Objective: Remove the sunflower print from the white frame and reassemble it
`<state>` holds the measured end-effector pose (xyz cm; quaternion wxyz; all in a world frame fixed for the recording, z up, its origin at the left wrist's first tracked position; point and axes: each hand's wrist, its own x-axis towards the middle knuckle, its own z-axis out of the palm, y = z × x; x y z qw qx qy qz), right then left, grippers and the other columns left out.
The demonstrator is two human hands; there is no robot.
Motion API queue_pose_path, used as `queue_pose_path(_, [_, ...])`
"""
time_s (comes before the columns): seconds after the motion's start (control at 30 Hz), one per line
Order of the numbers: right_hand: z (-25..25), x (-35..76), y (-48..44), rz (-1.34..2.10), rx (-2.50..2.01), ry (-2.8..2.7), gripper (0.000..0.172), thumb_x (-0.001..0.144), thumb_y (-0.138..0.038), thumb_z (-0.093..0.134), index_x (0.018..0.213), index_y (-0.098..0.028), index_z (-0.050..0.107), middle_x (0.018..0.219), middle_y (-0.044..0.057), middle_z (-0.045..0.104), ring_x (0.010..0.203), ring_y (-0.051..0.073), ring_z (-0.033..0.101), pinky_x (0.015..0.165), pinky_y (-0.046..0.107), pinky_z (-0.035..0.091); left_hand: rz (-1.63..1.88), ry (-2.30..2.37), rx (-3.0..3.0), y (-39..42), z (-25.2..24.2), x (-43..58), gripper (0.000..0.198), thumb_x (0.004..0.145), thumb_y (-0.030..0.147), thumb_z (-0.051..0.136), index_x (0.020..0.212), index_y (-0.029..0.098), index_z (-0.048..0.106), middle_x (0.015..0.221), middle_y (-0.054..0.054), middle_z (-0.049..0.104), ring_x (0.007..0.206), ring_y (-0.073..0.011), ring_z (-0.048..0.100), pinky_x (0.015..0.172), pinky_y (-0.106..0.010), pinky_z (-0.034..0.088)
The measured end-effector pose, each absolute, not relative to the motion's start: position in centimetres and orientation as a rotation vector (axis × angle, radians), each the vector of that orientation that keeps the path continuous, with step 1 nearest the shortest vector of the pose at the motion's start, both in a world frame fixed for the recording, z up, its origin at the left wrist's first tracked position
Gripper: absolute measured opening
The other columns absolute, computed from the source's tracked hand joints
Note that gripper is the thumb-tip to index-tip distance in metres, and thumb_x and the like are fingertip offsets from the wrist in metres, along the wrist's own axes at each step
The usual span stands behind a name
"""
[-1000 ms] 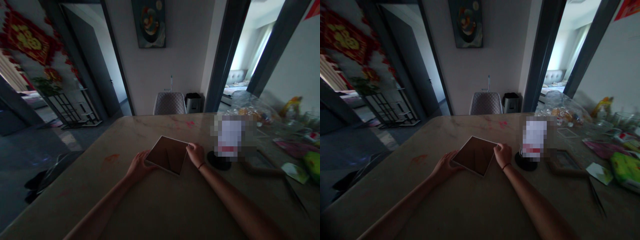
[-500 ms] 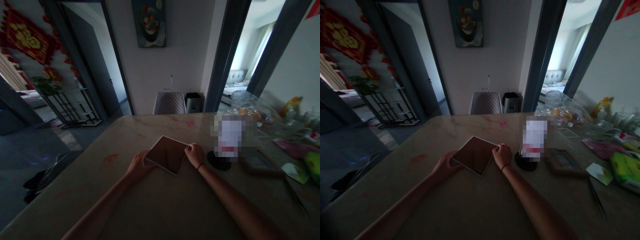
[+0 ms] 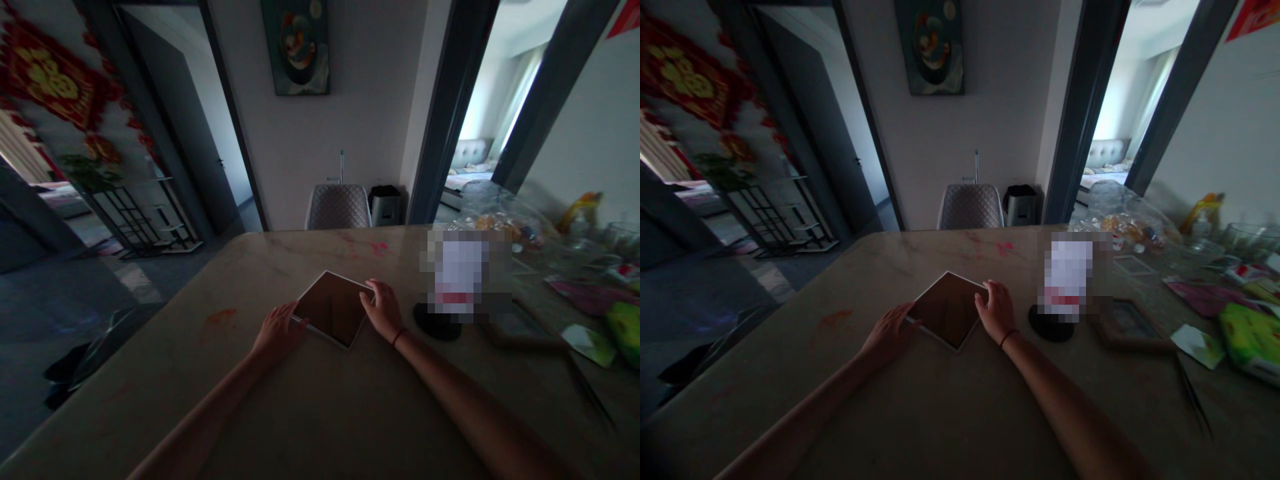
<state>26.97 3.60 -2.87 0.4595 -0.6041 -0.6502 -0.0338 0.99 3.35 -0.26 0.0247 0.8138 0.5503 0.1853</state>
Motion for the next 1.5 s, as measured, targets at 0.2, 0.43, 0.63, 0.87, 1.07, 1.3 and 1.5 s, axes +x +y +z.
queue_pose_path(0.2, [-1.5, 25.8, 2.3, 0.066, -1.272, -1.772, 0.033, 0.082, -0.038, 0.046, 0.108, -0.018, 0.053, 0.109, 0.010, 0.057, 0.106, 0.021, 0.050, 0.094, 0.042, 0.039, 0.593, 1.713, 2.546, 3.2, -0.4, 1.0, 0.055, 0.083, 0.049, 0.038, 0.121, 0.011, 0.046, 0.123, -0.013, 0.053, 0.114, -0.0241, 0.047, 0.099, -0.040, 0.033])
queue_pose_path(0.43, [-0.9, 24.8, 1.0, 0.259, -1.191, -2.049, 0.054, 0.069, -0.046, 0.062, 0.113, -0.016, 0.052, 0.123, 0.013, 0.049, 0.117, 0.022, 0.043, 0.099, 0.040, 0.034, 0.624, 1.837, 2.556, 3.2, -0.8, 1.0, 0.061, 0.081, 0.053, 0.039, 0.124, 0.010, 0.042, 0.121, -0.015, 0.052, 0.113, -0.0278, 0.046, 0.096, -0.043, 0.034])
queue_pose_path(0.63, [-0.4, 24.5, 0.6, 0.269, -1.247, -2.149, 0.048, 0.072, -0.047, 0.060, 0.111, -0.018, 0.058, 0.125, 0.011, 0.050, 0.119, 0.023, 0.040, 0.100, 0.042, 0.032, 0.671, 1.786, 2.609, 3.3, -0.7, 0.7, 0.055, 0.079, 0.051, 0.045, 0.116, 0.011, 0.051, 0.107, -0.012, 0.058, 0.101, -0.0249, 0.052, 0.092, -0.039, 0.038])
queue_pose_path(0.87, [-0.1, 24.2, 0.4, 0.172, -1.297, -2.231, 0.056, 0.073, -0.055, 0.054, 0.116, -0.020, 0.056, 0.127, 0.011, 0.050, 0.122, 0.025, 0.036, 0.101, 0.044, 0.029, 0.632, 1.872, 2.624, 2.7, -0.1, 0.8, 0.055, 0.079, 0.054, 0.045, 0.111, 0.011, 0.056, 0.098, -0.012, 0.060, 0.095, -0.0253, 0.053, 0.084, -0.038, 0.041])
queue_pose_path(1.07, [-0.2, 24.0, 0.6, -0.046, -1.224, -2.235, 0.020, 0.082, -0.020, 0.050, 0.094, -0.020, 0.066, 0.117, 0.007, 0.057, 0.116, 0.021, 0.041, 0.100, 0.040, 0.031, 0.602, 1.854, 2.716, 1.7, 1.0, 1.4, 0.045, 0.080, 0.054, 0.043, 0.090, 0.014, 0.061, 0.088, -0.010, 0.061, 0.085, -0.0244, 0.055, 0.079, -0.038, 0.042])
queue_pose_path(1.3, [-0.2, 22.9, -0.2, -0.070, -1.159, -2.307, 0.017, 0.083, -0.018, 0.049, 0.092, -0.015, 0.063, 0.091, 0.007, 0.060, 0.090, 0.018, 0.050, 0.083, 0.033, 0.042, 0.728, 1.642, 2.721, 1.3, 1.4, 1.8, 0.036, 0.081, 0.050, 0.045, 0.081, 0.016, 0.055, 0.084, -0.006, 0.060, 0.082, -0.0213, 0.055, 0.076, -0.035, 0.043])
queue_pose_path(1.5, [0.3, 21.9, -1.0, -0.006, -1.148, -2.364, 0.018, 0.086, -0.017, 0.044, 0.086, -0.015, 0.062, 0.086, 0.006, 0.057, 0.086, 0.017, 0.051, 0.079, 0.030, 0.042, 0.714, 1.402, 2.692, 1.3, 1.5, 1.8, 0.029, 0.087, 0.036, 0.036, 0.074, 0.018, 0.055, 0.076, -0.003, 0.060, 0.074, -0.0166, 0.056, 0.076, -0.032, 0.044])
